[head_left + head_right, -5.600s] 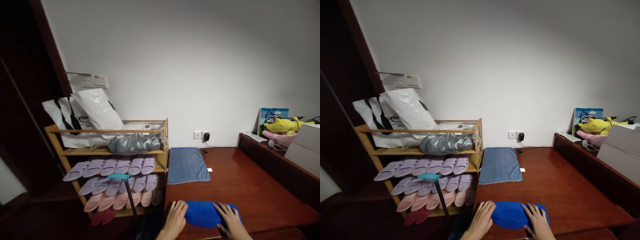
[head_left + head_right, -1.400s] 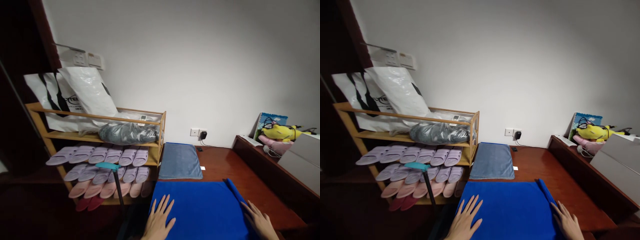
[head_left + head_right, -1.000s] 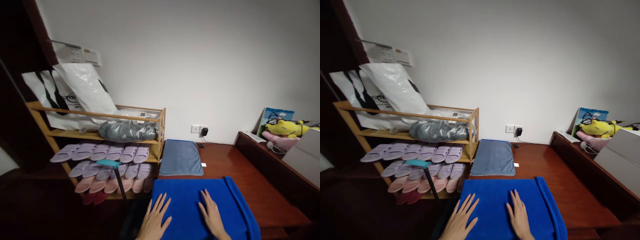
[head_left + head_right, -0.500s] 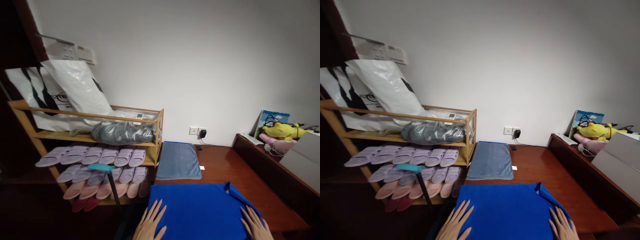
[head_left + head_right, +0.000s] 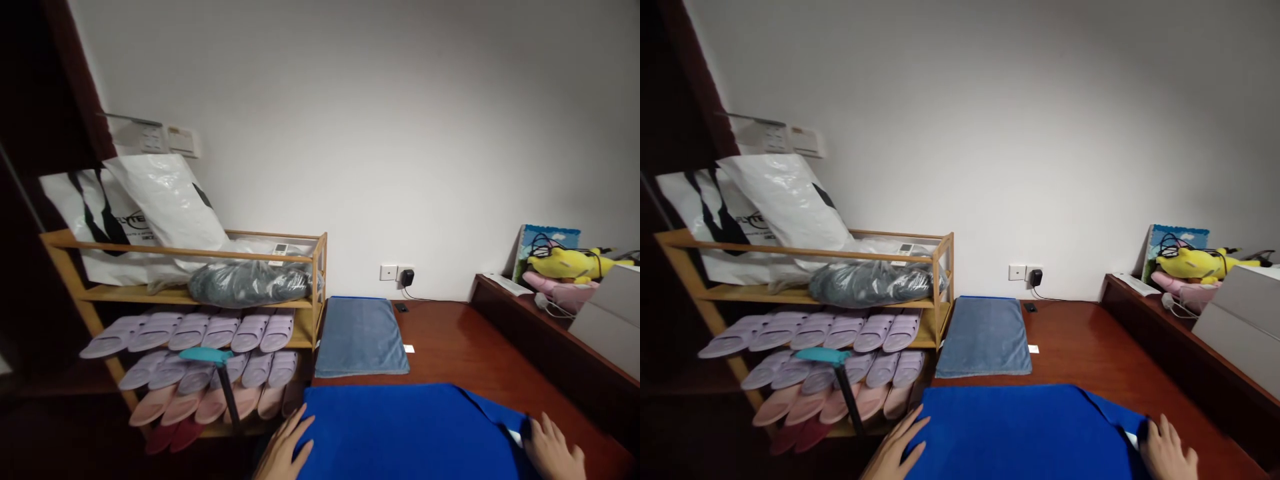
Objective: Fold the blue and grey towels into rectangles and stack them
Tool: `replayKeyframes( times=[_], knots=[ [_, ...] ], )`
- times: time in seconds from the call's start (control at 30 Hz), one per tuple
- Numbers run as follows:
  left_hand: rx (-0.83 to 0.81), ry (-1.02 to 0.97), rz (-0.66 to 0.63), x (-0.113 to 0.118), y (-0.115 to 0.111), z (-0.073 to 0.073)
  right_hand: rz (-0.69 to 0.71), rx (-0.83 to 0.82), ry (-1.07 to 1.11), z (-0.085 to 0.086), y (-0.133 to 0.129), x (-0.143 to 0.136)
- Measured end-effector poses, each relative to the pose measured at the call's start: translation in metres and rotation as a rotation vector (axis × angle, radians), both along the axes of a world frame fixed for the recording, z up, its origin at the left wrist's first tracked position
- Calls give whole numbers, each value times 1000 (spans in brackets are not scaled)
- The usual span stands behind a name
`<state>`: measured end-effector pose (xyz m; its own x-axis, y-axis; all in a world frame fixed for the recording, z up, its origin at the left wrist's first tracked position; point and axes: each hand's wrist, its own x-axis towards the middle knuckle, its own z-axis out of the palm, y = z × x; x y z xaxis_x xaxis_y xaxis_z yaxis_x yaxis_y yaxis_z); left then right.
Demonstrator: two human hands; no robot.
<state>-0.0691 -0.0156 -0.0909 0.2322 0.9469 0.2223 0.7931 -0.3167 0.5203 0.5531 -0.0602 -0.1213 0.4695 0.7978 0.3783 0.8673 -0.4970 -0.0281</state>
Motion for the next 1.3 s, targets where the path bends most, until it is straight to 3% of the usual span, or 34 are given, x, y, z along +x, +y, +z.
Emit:
replayKeyframes(
  times=[0.13, 0.23, 0.4, 0.53, 0.63, 0.8, 0.93, 1.13, 1.3],
  knots=[
    [-131, -362, 222, -7, 41, -12, 63, 39, -168, 5, 17, -39],
    [-248, -527, 281, 0, 63, -19, 95, 35, -161, 2, 23, -50],
    [-310, -645, 229, 17, 72, -22, 67, -26, 282, -8, 35, -33],
    [-353, -724, 191, 15, 71, -14, -113, 77, 539, 2, 49, -8],
    [-372, -756, 217, 10, 75, -9, -146, 145, 666, 14, 56, 10],
    [-422, -799, 240, 7, 81, -1, -173, 138, 614, 20, 52, 30],
    [-456, -824, 231, 4, 85, 13, -218, 117, 616, 25, 48, 40],
    [-526, -861, 263, -6, 94, 36, -259, 188, 685, 45, 60, 49],
    [-595, -944, 339, -6, 99, 43, -333, 249, 620, 49, 72, 55]
  ],
)
